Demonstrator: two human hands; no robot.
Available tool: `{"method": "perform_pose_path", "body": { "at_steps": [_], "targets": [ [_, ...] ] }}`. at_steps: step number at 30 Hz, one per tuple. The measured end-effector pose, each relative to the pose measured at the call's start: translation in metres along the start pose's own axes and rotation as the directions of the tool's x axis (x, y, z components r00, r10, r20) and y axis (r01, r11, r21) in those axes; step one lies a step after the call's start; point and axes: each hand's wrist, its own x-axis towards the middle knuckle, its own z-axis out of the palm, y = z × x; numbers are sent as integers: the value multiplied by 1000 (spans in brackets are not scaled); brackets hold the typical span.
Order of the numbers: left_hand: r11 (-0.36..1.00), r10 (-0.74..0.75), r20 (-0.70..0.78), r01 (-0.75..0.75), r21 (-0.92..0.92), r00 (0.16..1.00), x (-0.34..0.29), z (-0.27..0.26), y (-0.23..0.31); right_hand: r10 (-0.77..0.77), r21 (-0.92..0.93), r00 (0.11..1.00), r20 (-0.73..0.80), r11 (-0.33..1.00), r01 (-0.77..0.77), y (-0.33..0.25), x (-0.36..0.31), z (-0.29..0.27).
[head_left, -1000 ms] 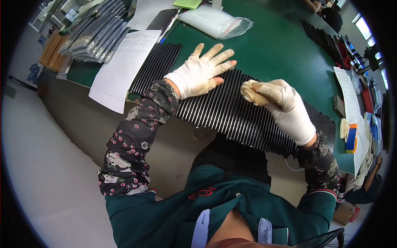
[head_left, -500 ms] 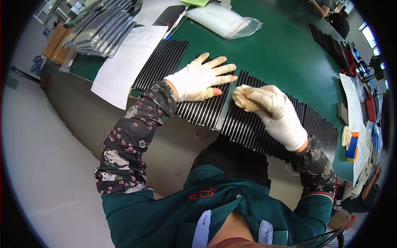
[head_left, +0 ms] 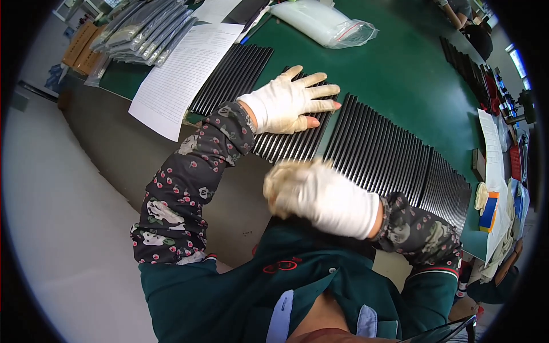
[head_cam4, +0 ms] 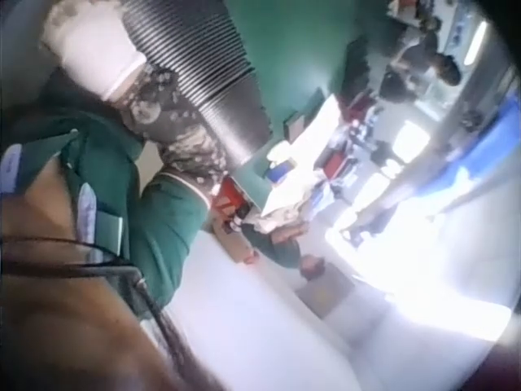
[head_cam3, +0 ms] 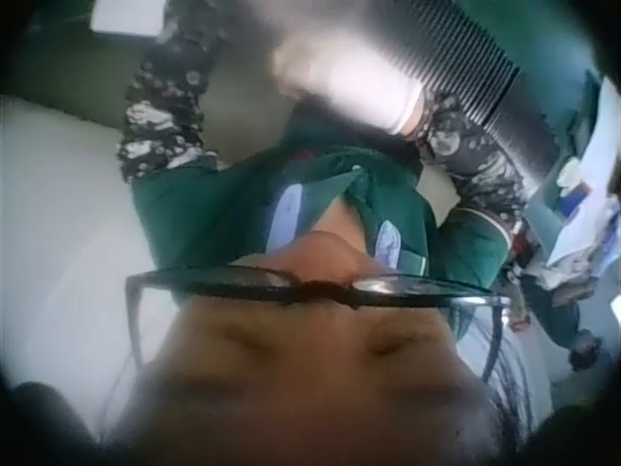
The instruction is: Wiping and organizing black industrial rods on a workbench.
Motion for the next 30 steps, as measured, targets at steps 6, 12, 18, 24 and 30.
{"method": "perform_pose_path", "body": {
  "at_steps": [6,12,18,24,30],
  "targets": [
    [1000,22,-30,-21,10,999,12,-3,4,-29,-53,969,-247,998,17,9,8,-18],
    [999,37,0,-37,22,999,22,-12,11,-26,399,992,-125,914,74,-22,-38,-49],
    [999,52,-63,-51,7,997,31,-22,27,533,323,758,-376,842,-432,-9,-114,-121],
    [976,188,-26,-190,-108,982,83,-7,65,717,459,574,-395,695,-553,-2,-141,-123],
    [993,121,91,-119,-22,988,69,-5,51,603,241,694,-393,796,-555,10,-148,-106]
  ]
}}
